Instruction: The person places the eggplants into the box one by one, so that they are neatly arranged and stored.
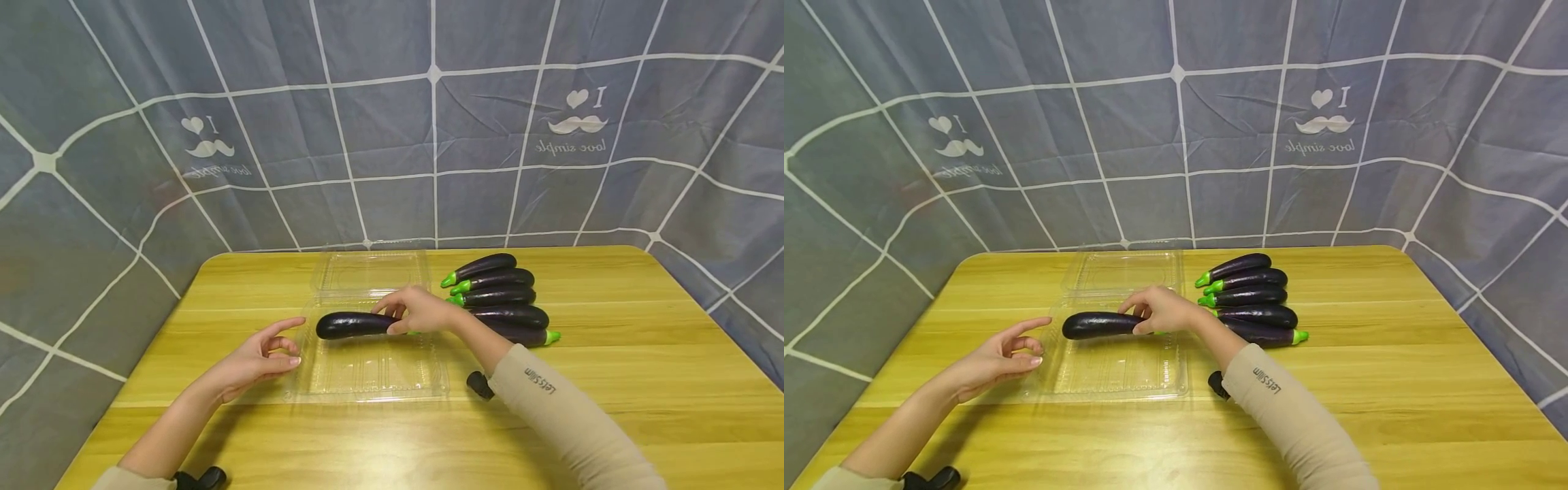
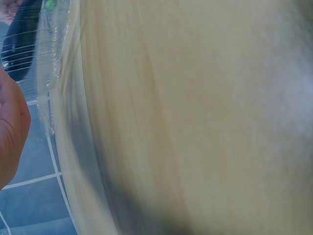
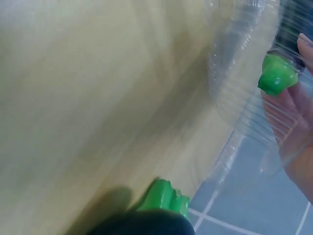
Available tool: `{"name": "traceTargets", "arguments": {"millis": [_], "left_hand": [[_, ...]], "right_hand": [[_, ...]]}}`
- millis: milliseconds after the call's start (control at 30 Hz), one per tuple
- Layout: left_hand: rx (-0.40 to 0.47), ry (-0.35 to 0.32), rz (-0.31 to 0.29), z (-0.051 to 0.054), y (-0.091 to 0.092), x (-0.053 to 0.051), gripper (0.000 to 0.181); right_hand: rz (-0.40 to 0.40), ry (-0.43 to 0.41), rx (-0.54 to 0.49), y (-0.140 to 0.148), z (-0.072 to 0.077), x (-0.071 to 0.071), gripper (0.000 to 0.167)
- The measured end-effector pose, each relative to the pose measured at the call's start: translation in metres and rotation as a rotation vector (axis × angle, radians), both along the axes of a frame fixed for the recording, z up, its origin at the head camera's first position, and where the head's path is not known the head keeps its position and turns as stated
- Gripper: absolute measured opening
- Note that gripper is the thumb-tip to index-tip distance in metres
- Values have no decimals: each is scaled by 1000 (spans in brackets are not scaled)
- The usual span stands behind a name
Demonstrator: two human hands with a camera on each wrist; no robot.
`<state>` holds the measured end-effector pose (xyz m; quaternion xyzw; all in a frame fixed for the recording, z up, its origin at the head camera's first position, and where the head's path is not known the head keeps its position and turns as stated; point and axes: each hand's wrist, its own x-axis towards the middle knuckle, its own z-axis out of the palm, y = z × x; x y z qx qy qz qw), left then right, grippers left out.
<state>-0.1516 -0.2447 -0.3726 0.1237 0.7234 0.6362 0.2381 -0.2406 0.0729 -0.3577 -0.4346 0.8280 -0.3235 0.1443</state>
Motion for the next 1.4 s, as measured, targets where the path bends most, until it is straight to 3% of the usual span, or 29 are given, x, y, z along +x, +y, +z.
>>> {"name": "traceTargets", "arguments": {"millis": [400,700,1067,1400], "left_hand": [[1,-12,17,-1,-2,0,75],[13,-7,2,0,-4,0,74],[32,-7,6,-5,-4,0,73],[42,-1,0,-4,-2,-2,74]], "right_hand": [[-39,4,13,-10,-8,2,37],[-47,104,82,-16,-11,2,35],[-97,116,121,-17,-19,6,35],[-108,195,165,-16,-15,10,36]]}}
